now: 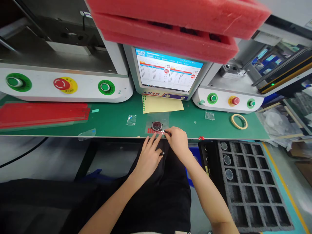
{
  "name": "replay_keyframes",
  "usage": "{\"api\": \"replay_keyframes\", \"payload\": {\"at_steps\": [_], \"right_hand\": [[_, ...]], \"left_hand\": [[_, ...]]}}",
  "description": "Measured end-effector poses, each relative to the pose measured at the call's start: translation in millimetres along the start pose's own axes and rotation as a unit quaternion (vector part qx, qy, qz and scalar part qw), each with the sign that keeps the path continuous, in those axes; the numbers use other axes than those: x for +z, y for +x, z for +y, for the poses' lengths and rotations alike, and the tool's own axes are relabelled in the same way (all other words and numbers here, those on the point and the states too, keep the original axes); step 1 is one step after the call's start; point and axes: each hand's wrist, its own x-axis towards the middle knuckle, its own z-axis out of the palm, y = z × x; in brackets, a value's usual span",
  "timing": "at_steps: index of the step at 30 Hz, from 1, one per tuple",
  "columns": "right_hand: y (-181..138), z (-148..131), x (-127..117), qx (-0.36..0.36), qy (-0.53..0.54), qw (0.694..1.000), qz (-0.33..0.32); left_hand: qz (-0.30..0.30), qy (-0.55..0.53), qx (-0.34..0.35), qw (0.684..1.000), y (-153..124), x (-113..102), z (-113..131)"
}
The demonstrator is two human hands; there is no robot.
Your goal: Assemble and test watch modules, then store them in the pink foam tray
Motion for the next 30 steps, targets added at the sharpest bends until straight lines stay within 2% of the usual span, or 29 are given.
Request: {"api": "replay_keyframes", "payload": {"at_steps": [8, 14, 22, 26, 30], "right_hand": [[9, -8, -10, -0.01, -0.065, 0.997, -0.03], [14, -10, -17, -0.017, -0.055, 0.998, -0.039], [2, 16, -10, -0.047, 0.104, 0.993, 0.014], [-3, 26, -8, -0.076, 0.209, 0.972, 0.071], [-24, 21, -14, -0.104, 0.304, 0.941, 0.106]], "left_hand": [[0.002, 0.001, -0.001, 1.0, 0, 0, 2], [0.007, 0.003, -0.003, 1.0, 0, 0, 2], [0.009, -0.005, -0.003, 1.0, -1, 2, 1], [0.007, -0.015, -0.004, 1.0, 0, 4, 1], [0.002, -0.029, -0.005, 1.0, 1, -1, -1]]}}
